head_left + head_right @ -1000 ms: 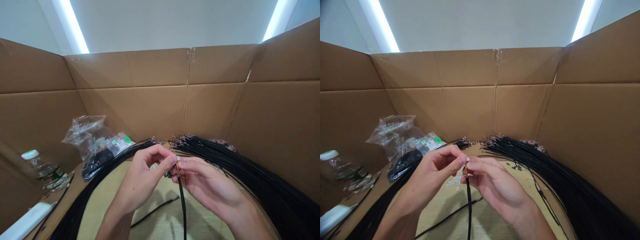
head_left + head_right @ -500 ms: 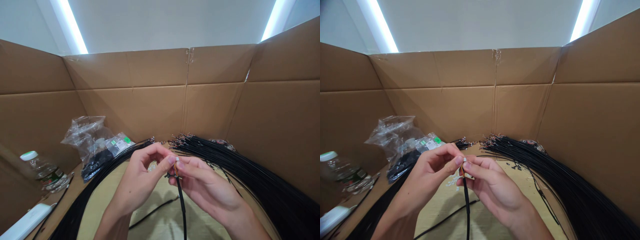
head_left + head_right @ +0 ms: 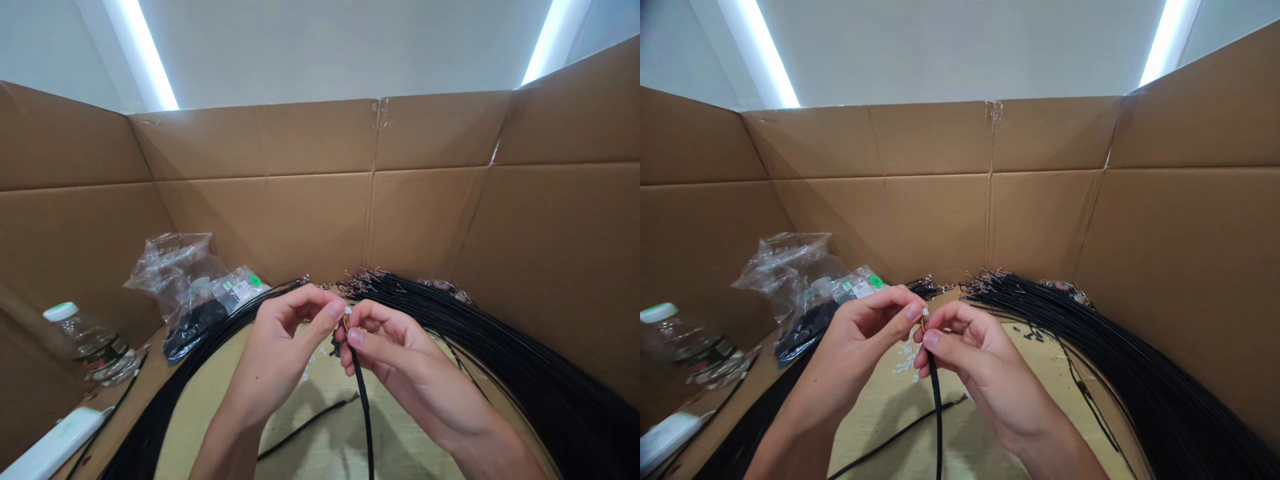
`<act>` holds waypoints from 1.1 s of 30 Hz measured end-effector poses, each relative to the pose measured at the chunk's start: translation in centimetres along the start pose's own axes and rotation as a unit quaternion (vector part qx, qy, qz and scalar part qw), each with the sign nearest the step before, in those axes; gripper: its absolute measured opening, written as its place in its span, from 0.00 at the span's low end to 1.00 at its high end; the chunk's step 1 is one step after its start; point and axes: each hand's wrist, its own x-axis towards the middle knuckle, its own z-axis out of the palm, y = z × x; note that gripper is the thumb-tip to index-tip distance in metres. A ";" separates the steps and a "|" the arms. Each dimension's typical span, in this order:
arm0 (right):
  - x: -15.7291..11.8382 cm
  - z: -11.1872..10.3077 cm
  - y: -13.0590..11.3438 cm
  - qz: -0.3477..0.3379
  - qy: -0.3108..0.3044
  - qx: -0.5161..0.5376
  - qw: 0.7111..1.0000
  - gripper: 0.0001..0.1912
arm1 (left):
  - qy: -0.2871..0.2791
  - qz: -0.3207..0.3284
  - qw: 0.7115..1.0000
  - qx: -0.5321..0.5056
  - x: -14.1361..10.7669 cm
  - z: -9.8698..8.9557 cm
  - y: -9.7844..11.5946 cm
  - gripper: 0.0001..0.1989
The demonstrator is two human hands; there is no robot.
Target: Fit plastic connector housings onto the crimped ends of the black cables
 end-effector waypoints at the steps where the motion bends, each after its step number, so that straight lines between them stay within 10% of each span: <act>1: 0.1 0.0 0.0 -0.002 0.006 -0.001 1.000 0.10 | 0.002 0.015 1.000 0.013 0.0 -0.1 0.0 0.11; 10: 0.5 -0.1 0.3 -0.057 0.102 -0.022 0.993 0.16 | 0.070 0.171 0.966 0.181 -0.2 0.3 0.1 0.06; 33: 0.4 0.0 1.0 -0.176 0.137 -0.098 0.970 0.11 | 0.108 0.177 0.967 0.150 0.0 1.9 -0.5 0.08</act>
